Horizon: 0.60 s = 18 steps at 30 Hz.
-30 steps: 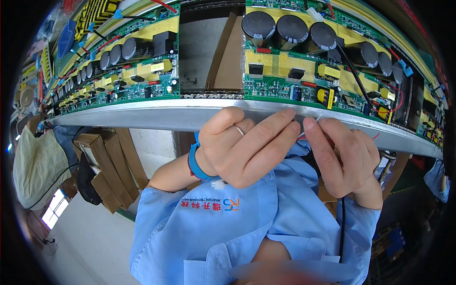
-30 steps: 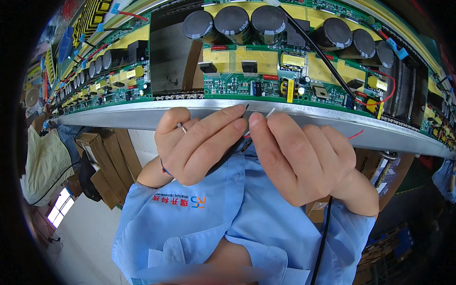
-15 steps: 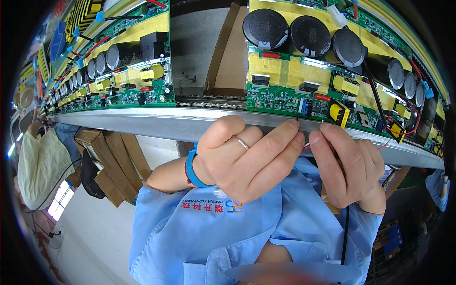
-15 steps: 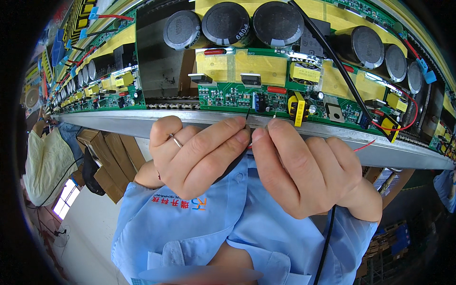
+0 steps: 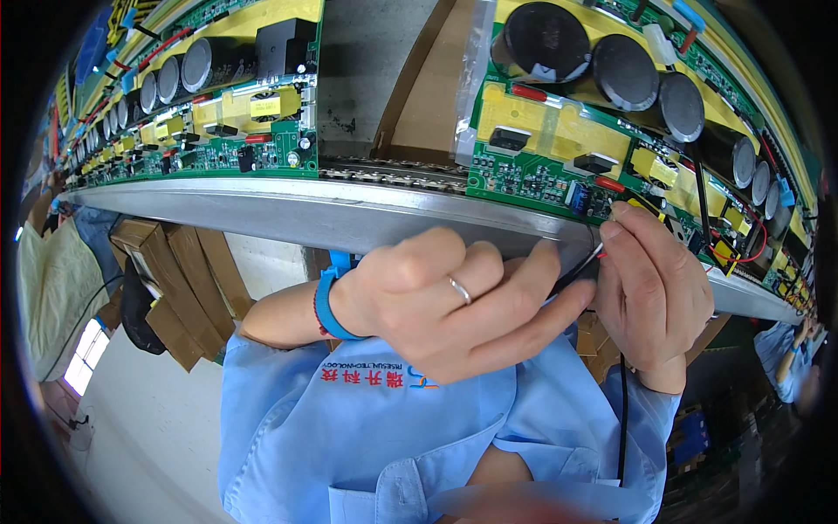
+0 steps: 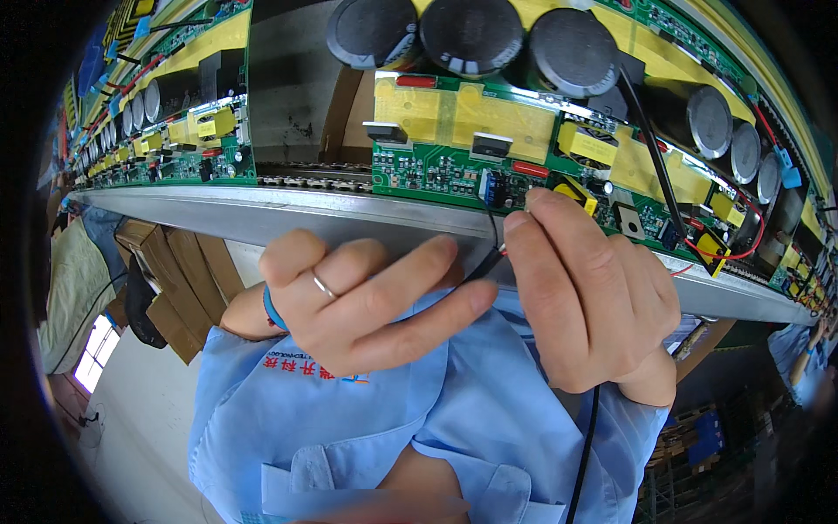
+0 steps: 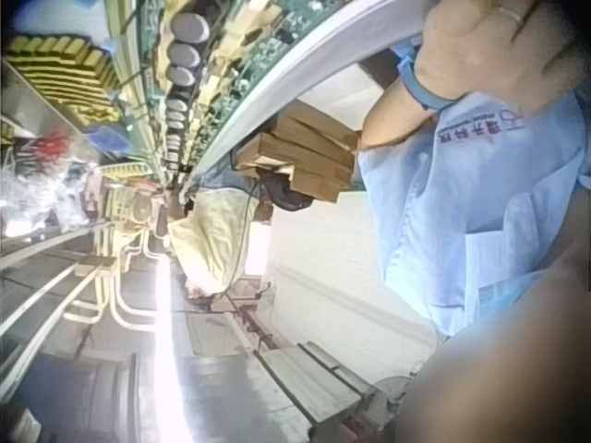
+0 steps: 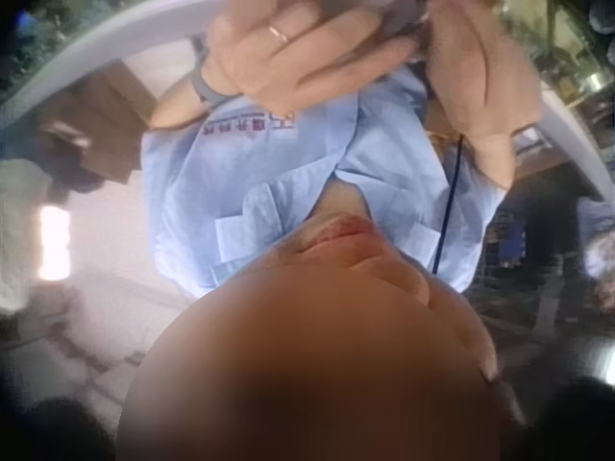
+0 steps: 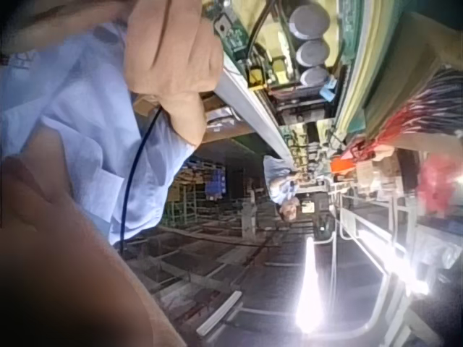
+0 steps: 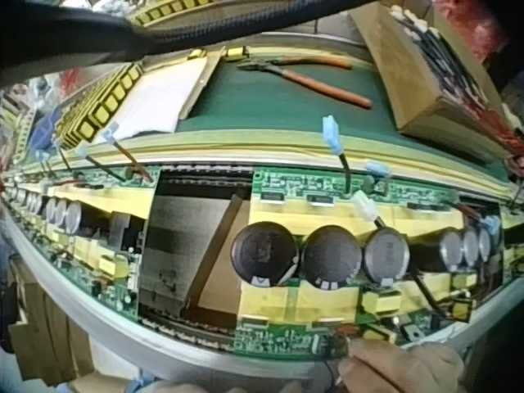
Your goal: The person is seen connecting wires and components on an electronic circuit board assembly line.
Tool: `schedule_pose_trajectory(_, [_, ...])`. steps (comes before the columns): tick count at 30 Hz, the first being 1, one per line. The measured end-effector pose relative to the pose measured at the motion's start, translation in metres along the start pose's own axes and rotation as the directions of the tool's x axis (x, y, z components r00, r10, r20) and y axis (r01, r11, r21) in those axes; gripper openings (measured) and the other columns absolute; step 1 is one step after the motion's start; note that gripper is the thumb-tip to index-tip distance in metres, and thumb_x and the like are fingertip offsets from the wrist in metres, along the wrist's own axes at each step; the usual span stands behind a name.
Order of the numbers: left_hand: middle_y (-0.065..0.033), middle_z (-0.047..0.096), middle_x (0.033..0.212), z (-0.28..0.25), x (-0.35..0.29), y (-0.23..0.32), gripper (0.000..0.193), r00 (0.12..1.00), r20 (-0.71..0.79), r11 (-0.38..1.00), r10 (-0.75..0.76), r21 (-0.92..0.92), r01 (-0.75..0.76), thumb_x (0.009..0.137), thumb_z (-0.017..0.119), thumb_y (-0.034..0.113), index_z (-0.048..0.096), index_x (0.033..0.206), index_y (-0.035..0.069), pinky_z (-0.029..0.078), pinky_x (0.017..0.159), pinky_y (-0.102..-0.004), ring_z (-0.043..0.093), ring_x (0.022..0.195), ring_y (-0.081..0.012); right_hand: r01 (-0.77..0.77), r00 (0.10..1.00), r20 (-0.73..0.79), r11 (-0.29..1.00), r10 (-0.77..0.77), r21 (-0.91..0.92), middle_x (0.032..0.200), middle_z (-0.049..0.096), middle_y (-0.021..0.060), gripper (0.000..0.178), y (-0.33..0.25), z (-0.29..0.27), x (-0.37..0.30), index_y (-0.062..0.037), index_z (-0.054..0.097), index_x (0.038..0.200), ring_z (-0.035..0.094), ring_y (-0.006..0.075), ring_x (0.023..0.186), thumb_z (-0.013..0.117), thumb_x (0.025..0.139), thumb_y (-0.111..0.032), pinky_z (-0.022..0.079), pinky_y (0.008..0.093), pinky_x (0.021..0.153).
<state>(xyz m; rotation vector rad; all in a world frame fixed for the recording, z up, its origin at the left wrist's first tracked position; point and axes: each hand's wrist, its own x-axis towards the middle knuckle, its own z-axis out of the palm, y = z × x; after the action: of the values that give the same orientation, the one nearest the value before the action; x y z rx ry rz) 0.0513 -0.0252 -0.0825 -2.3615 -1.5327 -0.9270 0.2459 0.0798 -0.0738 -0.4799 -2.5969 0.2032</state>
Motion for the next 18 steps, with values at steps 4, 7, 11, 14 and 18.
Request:
schedule_pose_trajectory(4, [0.0032, 0.070, 0.095, -0.006, -0.012, -0.003, 0.029, 0.992, 0.028, 0.993, 0.119, -0.015, -0.119, 0.076, 0.068, 0.020, 0.074, 0.105, 0.024, 0.020, 0.062, -0.0299, 0.044, 0.061, -0.0074, -0.076, 0.995, 0.066, 0.997, 0.075, 0.020, 0.095, 0.070, 0.0149, 0.024, -0.007, -0.005, 0.003, 0.0001, 0.067, 0.096, 0.065, 0.0210, 0.067, 0.070, 0.073, 0.005, 0.050, 0.0266, 0.055])
schedule_pose_trajectory(7, [0.0063, 0.069, 0.093, -0.004, -0.015, -0.015, 0.031, 0.967, -0.006, 0.967, 0.253, 0.009, -0.253, 0.075, 0.068, 0.020, 0.074, 0.105, 0.024, 0.019, 0.060, -0.0289, 0.043, 0.063, -0.0076, -0.141, 0.983, 0.122, 0.990, 0.138, 0.013, 0.095, 0.070, 0.0167, 0.030, -0.011, -0.007, 0.006, 0.0010, 0.066, 0.097, 0.071, 0.0279, 0.081, 0.067, 0.070, 0.013, 0.057, 0.0320, 0.067])
schedule_pose_trajectory(11, [0.0106, 0.068, 0.090, -0.003, -0.019, -0.012, 0.029, 0.959, -0.032, 0.960, 0.281, 0.011, -0.281, 0.072, 0.067, 0.026, 0.076, 0.100, 0.024, 0.017, 0.059, -0.0278, 0.044, 0.067, -0.0070, -0.165, 0.980, 0.110, 0.986, 0.164, -0.006, 0.094, 0.071, 0.0168, 0.031, -0.013, -0.006, 0.005, 0.0019, 0.067, 0.095, 0.071, 0.0284, 0.082, 0.064, 0.068, 0.016, 0.058, 0.0330, 0.070])
schedule_pose_trajectory(14, [0.0102, 0.068, 0.089, -0.003, -0.022, -0.013, 0.028, 0.961, -0.066, 0.963, 0.269, -0.001, -0.270, 0.071, 0.066, 0.027, 0.076, 0.097, 0.023, 0.017, 0.059, -0.0281, 0.044, 0.067, -0.0069, -0.167, 0.979, 0.116, 0.986, 0.165, 0.003, 0.094, 0.071, 0.0168, 0.031, -0.015, -0.005, 0.007, 0.0022, 0.067, 0.095, 0.071, 0.0277, 0.082, 0.063, 0.068, 0.016, 0.058, 0.0328, 0.070])
schedule_pose_trajectory(18, [0.0099, 0.068, 0.089, -0.002, -0.023, -0.013, 0.029, 0.960, -0.075, 0.963, 0.270, -0.002, -0.271, 0.069, 0.066, 0.026, 0.076, 0.096, 0.023, 0.017, 0.059, -0.0278, 0.044, 0.066, -0.0070, -0.168, 0.975, 0.146, 0.986, 0.167, -0.003, 0.094, 0.071, 0.0171, 0.031, -0.017, -0.006, 0.010, 0.0023, 0.067, 0.095, 0.071, 0.0274, 0.081, 0.063, 0.068, 0.017, 0.058, 0.0324, 0.070])
